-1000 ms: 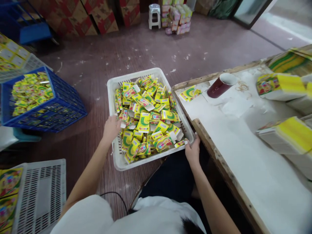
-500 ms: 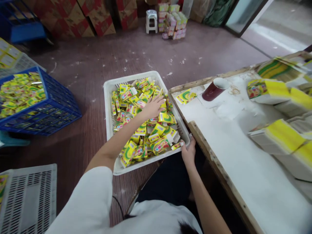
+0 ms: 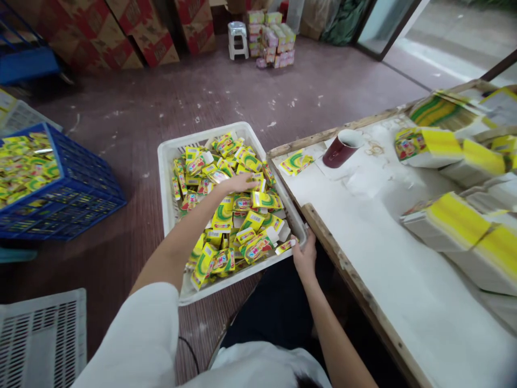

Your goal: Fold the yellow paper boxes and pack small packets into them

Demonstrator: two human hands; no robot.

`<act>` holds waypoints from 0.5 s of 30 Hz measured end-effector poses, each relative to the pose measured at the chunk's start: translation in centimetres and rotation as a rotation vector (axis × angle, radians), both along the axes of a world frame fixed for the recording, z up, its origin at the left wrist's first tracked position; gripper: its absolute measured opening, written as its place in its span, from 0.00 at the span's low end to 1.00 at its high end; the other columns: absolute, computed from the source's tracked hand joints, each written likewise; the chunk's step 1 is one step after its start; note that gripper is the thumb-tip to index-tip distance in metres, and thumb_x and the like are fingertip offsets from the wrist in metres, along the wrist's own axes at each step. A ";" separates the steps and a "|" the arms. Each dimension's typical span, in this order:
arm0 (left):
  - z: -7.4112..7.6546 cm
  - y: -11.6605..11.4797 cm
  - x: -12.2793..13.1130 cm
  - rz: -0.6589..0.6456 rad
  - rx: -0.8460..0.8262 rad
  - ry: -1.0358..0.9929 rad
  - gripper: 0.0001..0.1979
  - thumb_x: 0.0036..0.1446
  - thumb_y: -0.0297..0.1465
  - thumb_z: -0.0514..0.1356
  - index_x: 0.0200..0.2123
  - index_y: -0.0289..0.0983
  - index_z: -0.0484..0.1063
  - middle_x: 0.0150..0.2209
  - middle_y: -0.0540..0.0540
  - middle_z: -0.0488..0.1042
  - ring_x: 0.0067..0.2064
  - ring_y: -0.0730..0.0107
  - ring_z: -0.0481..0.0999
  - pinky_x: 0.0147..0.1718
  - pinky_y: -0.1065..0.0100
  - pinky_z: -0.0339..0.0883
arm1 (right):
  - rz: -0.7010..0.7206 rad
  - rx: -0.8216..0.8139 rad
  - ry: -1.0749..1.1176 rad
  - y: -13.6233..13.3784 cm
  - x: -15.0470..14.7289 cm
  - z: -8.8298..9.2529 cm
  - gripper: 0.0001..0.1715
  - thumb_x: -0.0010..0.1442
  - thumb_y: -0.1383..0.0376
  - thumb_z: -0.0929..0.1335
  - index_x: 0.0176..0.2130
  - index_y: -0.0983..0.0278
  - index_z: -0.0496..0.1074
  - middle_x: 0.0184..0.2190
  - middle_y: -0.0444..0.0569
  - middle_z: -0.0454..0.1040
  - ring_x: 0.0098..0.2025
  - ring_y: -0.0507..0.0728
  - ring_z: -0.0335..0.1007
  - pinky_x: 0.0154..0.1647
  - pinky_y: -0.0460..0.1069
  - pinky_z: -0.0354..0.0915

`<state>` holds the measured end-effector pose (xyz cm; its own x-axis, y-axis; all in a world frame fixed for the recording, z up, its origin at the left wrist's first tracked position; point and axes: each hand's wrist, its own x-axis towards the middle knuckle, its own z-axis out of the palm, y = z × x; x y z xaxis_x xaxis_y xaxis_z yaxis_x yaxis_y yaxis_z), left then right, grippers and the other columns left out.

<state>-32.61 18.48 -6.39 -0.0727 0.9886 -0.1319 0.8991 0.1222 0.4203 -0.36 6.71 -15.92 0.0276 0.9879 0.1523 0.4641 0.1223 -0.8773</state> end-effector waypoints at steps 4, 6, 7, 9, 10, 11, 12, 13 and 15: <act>-0.4 -2.5 2.0 -0.053 -0.027 -0.001 0.27 0.56 0.47 0.62 0.55 0.41 0.72 0.60 0.38 0.73 0.63 0.47 0.69 0.63 0.50 0.59 | -0.012 0.000 0.006 0.0 -0.1 0.0 0.35 0.60 0.52 0.67 0.61 0.67 0.63 0.55 0.65 0.73 0.57 0.67 0.72 0.56 0.63 0.68; 0.0 -1.9 3.0 -0.014 0.035 -0.001 0.26 0.61 0.44 0.59 0.59 0.40 0.69 0.64 0.36 0.68 0.66 0.46 0.64 0.66 0.48 0.53 | -0.015 -0.004 0.006 0.0 -0.1 0.1 0.35 0.61 0.52 0.67 0.61 0.68 0.63 0.56 0.66 0.72 0.57 0.68 0.72 0.56 0.63 0.68; 0.3 -1.2 3.6 0.011 0.072 -0.007 0.27 0.62 0.43 0.58 0.61 0.38 0.66 0.65 0.35 0.65 0.67 0.46 0.62 0.67 0.49 0.51 | -0.016 -0.007 0.006 0.0 -0.1 0.1 0.36 0.61 0.52 0.67 0.61 0.68 0.62 0.56 0.67 0.72 0.57 0.68 0.72 0.56 0.63 0.68; 0.4 0.7 4.9 0.072 0.128 -0.033 0.33 0.61 0.40 0.58 0.66 0.34 0.58 0.67 0.32 0.62 0.69 0.47 0.60 0.66 0.52 0.53 | -0.013 -0.010 0.005 0.0 0.0 0.1 0.37 0.61 0.51 0.67 0.61 0.70 0.62 0.56 0.69 0.72 0.57 0.69 0.72 0.56 0.64 0.69; 0.3 1.8 5.5 0.111 0.141 -0.051 0.35 0.60 0.38 0.59 0.67 0.32 0.54 0.66 0.30 0.62 0.68 0.48 0.61 0.65 0.54 0.56 | -0.010 -0.009 0.004 0.1 0.0 0.1 0.37 0.61 0.51 0.67 0.61 0.70 0.61 0.56 0.69 0.71 0.57 0.69 0.72 0.56 0.65 0.69; 0.1 2.8 6.2 0.158 0.144 -0.070 0.37 0.60 0.36 0.59 0.68 0.30 0.52 0.65 0.27 0.63 0.67 0.47 0.64 0.63 0.54 0.59 | -0.007 -0.006 0.003 0.1 0.0 0.1 0.38 0.61 0.51 0.66 0.62 0.70 0.61 0.56 0.70 0.71 0.57 0.70 0.72 0.56 0.65 0.68; -0.3 3.8 6.8 0.211 0.141 -0.088 0.38 0.59 0.34 0.59 0.68 0.29 0.49 0.64 0.25 0.64 0.65 0.46 0.67 0.60 0.54 0.63 | -0.004 -0.001 0.001 0.1 0.0 0.0 0.38 0.61 0.51 0.66 0.62 0.70 0.61 0.57 0.70 0.71 0.58 0.70 0.71 0.57 0.65 0.68; -0.7 4.6 7.2 0.265 0.133 -0.104 0.39 0.59 0.33 0.58 0.69 0.28 0.47 0.62 0.24 0.66 0.63 0.45 0.69 0.58 0.53 0.65 | -0.002 0.004 0.000 0.2 0.0 0.0 0.37 0.61 0.52 0.66 0.62 0.70 0.61 0.57 0.69 0.71 0.58 0.69 0.71 0.57 0.65 0.68; -1.6 5.8 7.9 0.367 0.116 -0.130 0.40 0.59 0.33 0.57 0.69 0.28 0.44 0.59 0.23 0.70 0.59 0.43 0.73 0.54 0.50 0.68 | 0.000 0.015 -0.005 0.2 0.0 -0.1 0.37 0.61 0.52 0.67 0.62 0.69 0.62 0.57 0.68 0.71 0.58 0.68 0.71 0.57 0.64 0.68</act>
